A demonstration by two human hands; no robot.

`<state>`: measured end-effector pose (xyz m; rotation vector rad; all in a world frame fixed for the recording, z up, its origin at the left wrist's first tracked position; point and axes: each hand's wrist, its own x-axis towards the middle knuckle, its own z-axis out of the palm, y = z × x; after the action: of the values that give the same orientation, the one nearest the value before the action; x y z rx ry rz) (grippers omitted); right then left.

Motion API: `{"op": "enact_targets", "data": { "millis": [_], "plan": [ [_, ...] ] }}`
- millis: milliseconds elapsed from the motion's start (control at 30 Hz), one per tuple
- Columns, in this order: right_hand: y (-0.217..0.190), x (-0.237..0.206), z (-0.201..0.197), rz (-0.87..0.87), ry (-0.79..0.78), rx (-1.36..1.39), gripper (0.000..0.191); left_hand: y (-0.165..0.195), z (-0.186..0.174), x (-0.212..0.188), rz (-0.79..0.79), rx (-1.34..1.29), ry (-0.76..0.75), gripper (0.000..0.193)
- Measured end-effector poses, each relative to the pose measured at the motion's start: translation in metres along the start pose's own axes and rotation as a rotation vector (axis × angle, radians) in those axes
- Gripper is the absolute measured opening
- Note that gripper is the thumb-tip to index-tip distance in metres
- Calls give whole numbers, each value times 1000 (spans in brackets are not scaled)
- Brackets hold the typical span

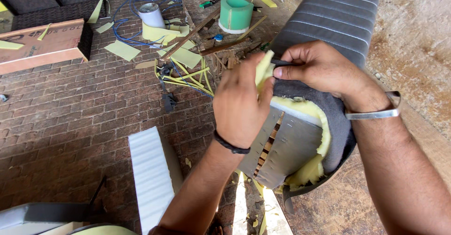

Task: The person removes excess foam from a chair cushion using a hand saw, then staples the grey fabric cover onto the cushion frame using a pneumatic staple gun. The cushion is flipped and adjusted during the process.

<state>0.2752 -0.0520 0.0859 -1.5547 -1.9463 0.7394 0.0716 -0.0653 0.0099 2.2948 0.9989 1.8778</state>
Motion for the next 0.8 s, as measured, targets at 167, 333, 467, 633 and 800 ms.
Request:
{"op": "enact_targets", "data": {
  "millis": [167, 333, 467, 633, 800],
  "plan": [
    [-3, -2, 0, 81, 38, 20, 15, -20, 1, -3, -129, -21, 74, 30],
    [-3, -2, 0, 93, 56, 28, 16, -90, -17, -3, -538, 3, -10, 50],
    [-2, 0, 2, 92, 39, 29, 17, -101, -18, -29, -276, -193, -40, 47],
    [1, 0, 0, 83, 45, 47, 16, -69, -18, -1, 59, -244, -99, 26],
    [5, -3, -4, 32, 39, 86, 15, -42, -13, 45, 210, -479, -475, 12]
  ]
}}
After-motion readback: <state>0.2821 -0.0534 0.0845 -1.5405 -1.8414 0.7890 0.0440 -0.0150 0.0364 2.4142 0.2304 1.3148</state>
